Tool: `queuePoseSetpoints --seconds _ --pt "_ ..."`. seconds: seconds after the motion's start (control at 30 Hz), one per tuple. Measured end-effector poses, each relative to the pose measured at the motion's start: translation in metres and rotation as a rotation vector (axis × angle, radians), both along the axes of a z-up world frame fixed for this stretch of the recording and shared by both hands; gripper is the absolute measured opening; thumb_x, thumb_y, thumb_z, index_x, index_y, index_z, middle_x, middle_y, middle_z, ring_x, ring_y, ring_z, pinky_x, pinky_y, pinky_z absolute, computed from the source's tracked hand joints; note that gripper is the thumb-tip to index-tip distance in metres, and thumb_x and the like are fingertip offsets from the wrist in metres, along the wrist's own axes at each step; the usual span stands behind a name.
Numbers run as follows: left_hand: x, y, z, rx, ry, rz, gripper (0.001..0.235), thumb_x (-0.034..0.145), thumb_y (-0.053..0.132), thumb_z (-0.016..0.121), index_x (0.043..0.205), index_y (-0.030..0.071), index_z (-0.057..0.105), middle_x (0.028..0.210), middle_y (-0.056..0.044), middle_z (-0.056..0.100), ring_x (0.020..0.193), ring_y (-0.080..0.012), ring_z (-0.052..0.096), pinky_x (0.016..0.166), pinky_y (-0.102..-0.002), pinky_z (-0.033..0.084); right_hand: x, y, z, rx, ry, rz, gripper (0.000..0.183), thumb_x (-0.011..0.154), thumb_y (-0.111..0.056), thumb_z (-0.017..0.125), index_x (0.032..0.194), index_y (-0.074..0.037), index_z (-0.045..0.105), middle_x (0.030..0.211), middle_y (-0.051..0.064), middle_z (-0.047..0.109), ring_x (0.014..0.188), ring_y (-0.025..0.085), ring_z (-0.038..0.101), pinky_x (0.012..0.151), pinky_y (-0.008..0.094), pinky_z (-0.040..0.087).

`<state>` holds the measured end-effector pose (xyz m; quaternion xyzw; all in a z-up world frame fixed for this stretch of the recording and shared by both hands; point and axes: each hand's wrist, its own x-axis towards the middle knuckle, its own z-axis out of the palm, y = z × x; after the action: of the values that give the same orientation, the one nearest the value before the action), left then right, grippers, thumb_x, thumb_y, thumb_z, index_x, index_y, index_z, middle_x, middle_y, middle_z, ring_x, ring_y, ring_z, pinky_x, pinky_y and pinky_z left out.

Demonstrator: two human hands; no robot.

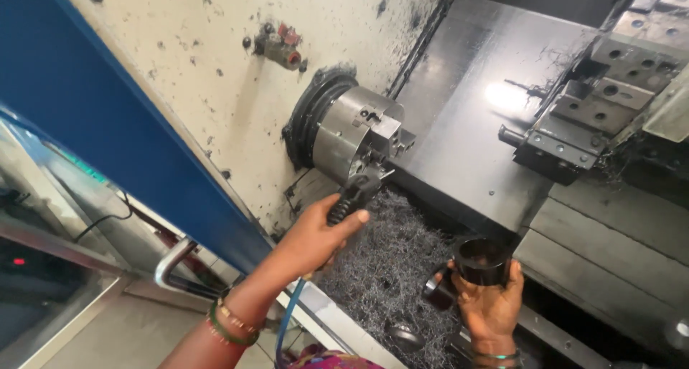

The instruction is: Operating a CNC lathe to machine metal parts, including cleaning shavings with an air nozzle and checking part quality.

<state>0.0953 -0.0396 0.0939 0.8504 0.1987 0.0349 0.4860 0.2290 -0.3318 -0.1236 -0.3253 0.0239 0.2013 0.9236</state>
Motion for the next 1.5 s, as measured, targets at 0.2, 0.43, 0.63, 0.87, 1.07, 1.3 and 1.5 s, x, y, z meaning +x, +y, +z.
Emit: queuePoseSetpoints --seconds 0.2,0.43,0.63,0.87,1.07,1.3,1.5 --pt "0.013 -0.011 -0.037 0.301 -0.110 -0.106 0.058 0.088 0.053 0.069 0.122 0.006 0.060 0.089 -0.019 0.073 0.075 -0.0362 0.073 0.071 -0.046 0.057 -0.007 0.007 0.013 -0.003 0.022 -0.006 0.069 0.102 -0.067 0.043 0.138 -0.010 0.056 0.122 0.015 0.068 0.098 0.037 0.068 0.065 0.036 0.056" --pt "0.069 -0.016 -0.073 0.578 -0.037 -0.293 0.047 0.097 0.041 0.064 0.120 0.002 0.052 0.105 -0.024 0.068 0.084 -0.0388 0.072 0.074 -0.050 0.057 -0.005 0.005 -0.004 0.042 -0.112 0.022 0.067 0.112 -0.064 0.041 0.143 -0.006 0.056 0.124 0.020 0.068 0.102 0.037 0.069 0.057 0.028 0.049" --pt "0.026 -0.025 0.004 0.336 0.179 -0.117 0.051 0.092 0.052 0.064 0.113 0.006 0.057 0.078 -0.012 0.068 0.075 -0.0311 0.072 0.069 -0.046 0.056 -0.004 0.000 0.005 -0.036 -0.045 0.045 0.071 0.103 -0.068 0.038 0.137 -0.009 0.057 0.120 0.017 0.068 0.100 0.034 0.069 0.054 0.028 0.048" --pt "0.017 0.026 0.000 -0.067 0.082 -0.064 0.045 0.086 0.051 0.070 0.107 0.011 0.065 0.060 -0.005 0.056 0.049 -0.0171 0.056 0.047 -0.036 0.046 -0.001 0.005 -0.005 -0.099 -0.065 0.009 0.074 0.104 -0.070 0.043 0.135 -0.005 0.058 0.118 0.019 0.068 0.101 0.036 0.068 0.059 0.032 0.044" --pt "0.028 0.040 -0.018 -0.325 -0.031 -0.062 0.045 0.090 0.047 0.069 0.100 0.004 0.060 0.060 0.000 0.053 0.039 -0.0091 0.051 0.034 -0.027 0.042 -0.013 0.023 0.020 -0.156 0.028 -0.002 0.071 0.097 -0.069 0.040 0.130 -0.008 0.058 0.113 0.017 0.067 0.098 0.035 0.068 0.091 0.048 0.056" --pt "0.033 0.007 -0.055 0.087 -0.062 -0.076 0.050 0.088 0.050 0.071 0.114 0.008 0.061 0.068 -0.007 0.061 0.056 -0.0212 0.060 0.051 -0.038 0.048 -0.011 0.017 0.013 -0.087 -0.023 0.033 0.070 0.099 -0.066 0.042 0.131 -0.007 0.059 0.114 0.019 0.067 0.099 0.036 0.068 0.087 0.052 0.056" --pt "0.032 -0.013 -0.100 0.564 -0.172 -0.315 0.053 0.092 0.045 0.071 0.119 0.002 0.054 0.093 -0.023 0.066 0.075 -0.0409 0.070 0.064 -0.050 0.055 -0.005 0.009 0.001 -0.107 -0.043 0.005 0.070 0.100 -0.067 0.041 0.129 -0.007 0.059 0.112 0.018 0.067 0.098 0.036 0.068 0.085 0.052 0.057"
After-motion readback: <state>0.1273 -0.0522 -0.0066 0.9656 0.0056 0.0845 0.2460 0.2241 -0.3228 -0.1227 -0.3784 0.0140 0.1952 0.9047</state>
